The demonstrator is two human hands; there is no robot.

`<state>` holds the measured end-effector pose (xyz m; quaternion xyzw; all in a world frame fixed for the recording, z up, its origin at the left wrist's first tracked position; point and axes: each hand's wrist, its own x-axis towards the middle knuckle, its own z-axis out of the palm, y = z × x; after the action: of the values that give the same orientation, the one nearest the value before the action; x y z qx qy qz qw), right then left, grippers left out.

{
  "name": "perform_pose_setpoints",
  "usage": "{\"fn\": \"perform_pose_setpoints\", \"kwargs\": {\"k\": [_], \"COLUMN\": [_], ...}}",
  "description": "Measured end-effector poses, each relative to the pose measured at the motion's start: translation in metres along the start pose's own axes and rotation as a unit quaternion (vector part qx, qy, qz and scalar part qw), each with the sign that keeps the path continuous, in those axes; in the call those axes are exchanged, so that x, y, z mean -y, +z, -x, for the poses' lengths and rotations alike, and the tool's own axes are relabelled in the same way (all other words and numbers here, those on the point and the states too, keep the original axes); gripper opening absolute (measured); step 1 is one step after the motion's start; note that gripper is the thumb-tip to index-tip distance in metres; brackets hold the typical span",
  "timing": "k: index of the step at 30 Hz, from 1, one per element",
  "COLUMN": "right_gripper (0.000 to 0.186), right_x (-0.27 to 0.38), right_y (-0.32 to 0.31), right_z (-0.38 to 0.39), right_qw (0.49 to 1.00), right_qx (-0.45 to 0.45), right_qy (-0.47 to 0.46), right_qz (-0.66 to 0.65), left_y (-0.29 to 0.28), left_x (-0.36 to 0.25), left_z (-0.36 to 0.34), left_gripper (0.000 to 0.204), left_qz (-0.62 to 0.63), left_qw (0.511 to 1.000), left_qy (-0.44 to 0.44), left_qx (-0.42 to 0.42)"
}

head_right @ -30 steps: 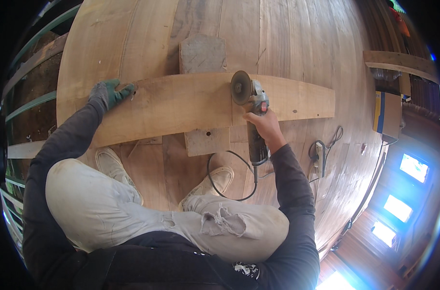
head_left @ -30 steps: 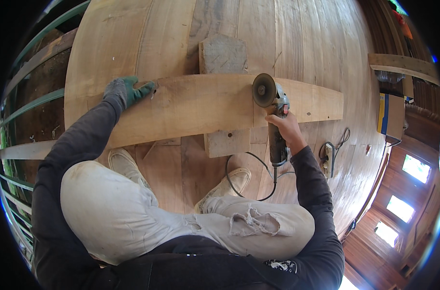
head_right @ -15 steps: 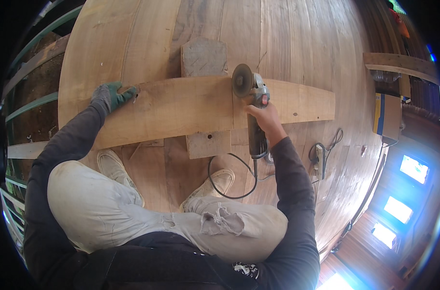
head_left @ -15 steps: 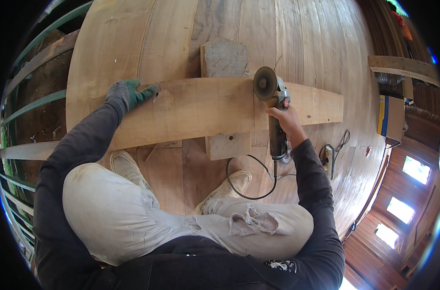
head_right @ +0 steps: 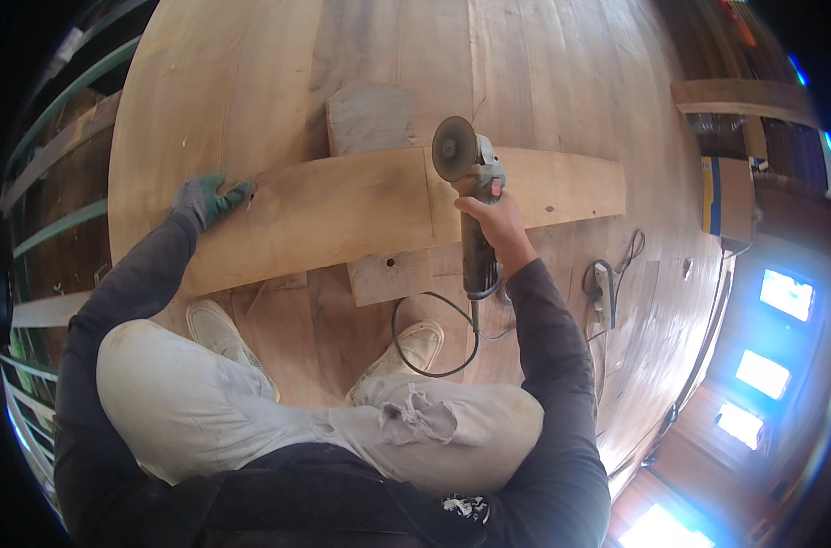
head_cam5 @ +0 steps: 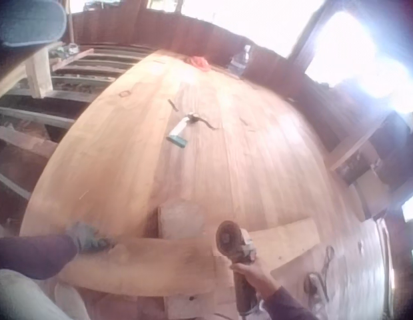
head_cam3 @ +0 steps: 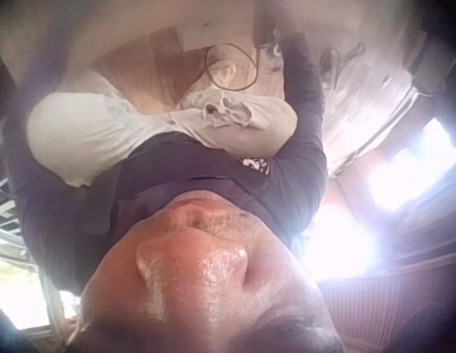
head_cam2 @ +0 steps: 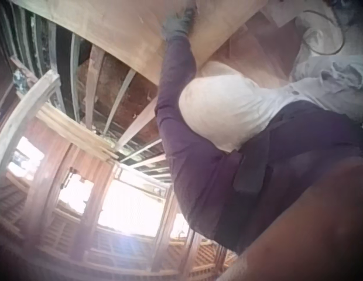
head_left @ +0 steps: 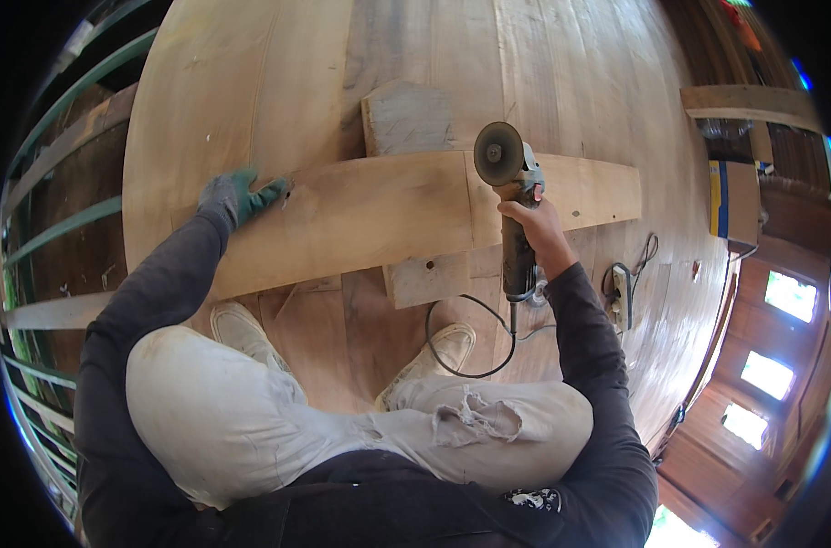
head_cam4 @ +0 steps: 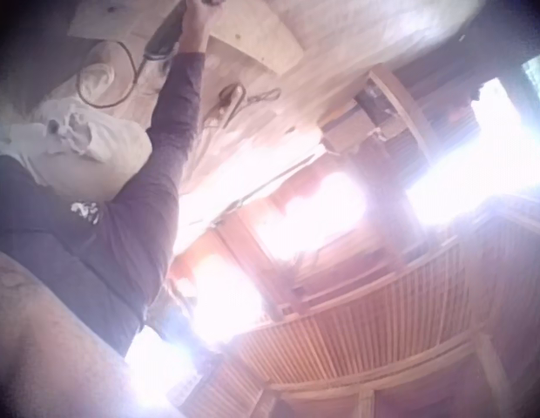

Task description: The person uses an angle grinder to cut a piece of wood placed on the floor. They hold the wood steady with one hand while operating the tool with the other, then inspect the cut piece.

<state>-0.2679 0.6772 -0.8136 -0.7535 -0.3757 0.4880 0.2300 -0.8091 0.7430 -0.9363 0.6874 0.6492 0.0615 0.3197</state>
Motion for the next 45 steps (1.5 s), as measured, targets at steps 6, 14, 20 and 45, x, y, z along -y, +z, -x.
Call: {"fn": "perform_pose_setpoints", "kwargs": {"k": [6, 14, 20, 45], "right_gripper": [0.031, 0.036, 0.045, 0.047], "right_x": [-0.009, -0.042, -0.083, -0.219], "right_y": [-0.025, -0.048, -0.053, -0.111], "right_z": [0.038, 0.064, 0.071, 0.070], "right_qw": [0.992, 0.980, 0.954, 0.855], "right_qx": [-0.024, -0.061, -0.057, -0.100], "right_qy": [-0.010, -0.011, 0.006, 0.080], "right_qz": [-0.120, -0.191, -0.294, -0.502], "left_y": [0.007, -0.007, -0.071, -0.051], "left_x": [0.011, 0.084, 0.159, 0.119], "left_z": [-0.009, -0.018, -0.020, -0.102], "left_gripper": [0.064, 0.078, 0.083, 0.053], "left_qz": [-0.093, -0.107, -0.104, -0.114], "left_qw": [0.991, 0.991, 0.973, 0.982], "left_qy": [-0.016, -0.074, -0.189, -0.085], "left_qx": [0.095, 0.011, -0.079, -0.128]}}
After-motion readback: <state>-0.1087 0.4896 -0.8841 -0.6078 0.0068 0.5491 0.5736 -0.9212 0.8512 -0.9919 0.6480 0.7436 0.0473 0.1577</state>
